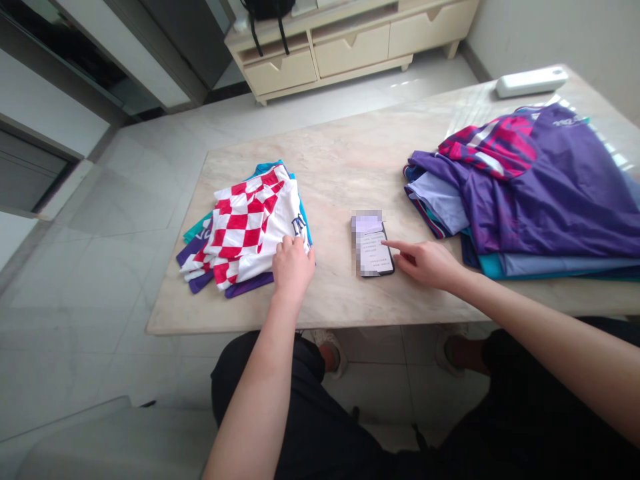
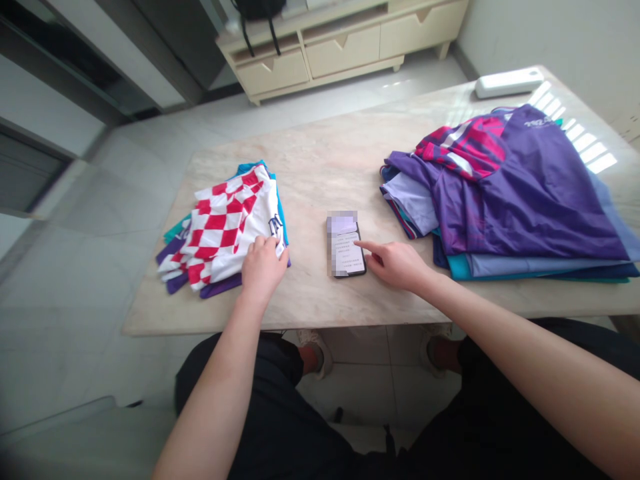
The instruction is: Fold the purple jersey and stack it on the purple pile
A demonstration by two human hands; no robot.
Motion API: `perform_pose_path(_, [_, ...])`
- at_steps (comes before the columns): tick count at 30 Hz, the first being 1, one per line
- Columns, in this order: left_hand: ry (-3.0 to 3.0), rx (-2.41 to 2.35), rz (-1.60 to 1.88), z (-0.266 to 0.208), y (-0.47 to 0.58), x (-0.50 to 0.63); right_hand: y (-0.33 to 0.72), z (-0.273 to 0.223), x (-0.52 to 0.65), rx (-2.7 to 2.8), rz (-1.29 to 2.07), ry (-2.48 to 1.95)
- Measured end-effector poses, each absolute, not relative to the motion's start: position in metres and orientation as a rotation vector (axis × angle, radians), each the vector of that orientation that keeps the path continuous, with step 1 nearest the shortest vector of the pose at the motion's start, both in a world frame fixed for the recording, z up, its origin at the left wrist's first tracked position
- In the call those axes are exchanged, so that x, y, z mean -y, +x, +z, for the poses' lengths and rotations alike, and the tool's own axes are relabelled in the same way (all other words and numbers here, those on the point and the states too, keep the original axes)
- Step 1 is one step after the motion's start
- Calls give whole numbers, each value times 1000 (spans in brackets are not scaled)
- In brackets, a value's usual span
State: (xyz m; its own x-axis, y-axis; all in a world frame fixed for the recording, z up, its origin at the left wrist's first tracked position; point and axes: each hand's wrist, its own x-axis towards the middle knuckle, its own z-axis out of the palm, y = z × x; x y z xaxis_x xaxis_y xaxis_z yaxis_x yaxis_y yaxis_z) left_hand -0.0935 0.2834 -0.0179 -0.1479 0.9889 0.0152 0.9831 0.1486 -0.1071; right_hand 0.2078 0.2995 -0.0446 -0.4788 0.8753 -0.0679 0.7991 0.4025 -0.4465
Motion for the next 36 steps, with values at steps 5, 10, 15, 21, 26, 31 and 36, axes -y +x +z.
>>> perform_pose_path(5, [-2000,2324,106,-19,-93,-284,208,-45,-299,2467,635,-1496])
perform_pose_path(10, [-2005,2321,101,-19,-93,-283,208,-45,-299,2471,644,-1491])
perform_pose_path(15, [-1995,2305,127,-18,-93,-283,208,-46,-299,2478,635,-1479])
perform_pose_path(21, [-1999,2291,128,-18,-93,-283,208,-46,-299,2476,628,-1488])
perform_pose_path(26, [-1999,2285,118,-19,-93,-284,208,-47,-299,2471,612,-1498])
perform_pose_path(31, [-2000,2288,113,-19,-94,-284,208,-48,-299,2461,611,-1509])
perform_pose_path(36, [-2001,2281,109,-20,-94,-283,209,-48,-300,2423,627,-1510])
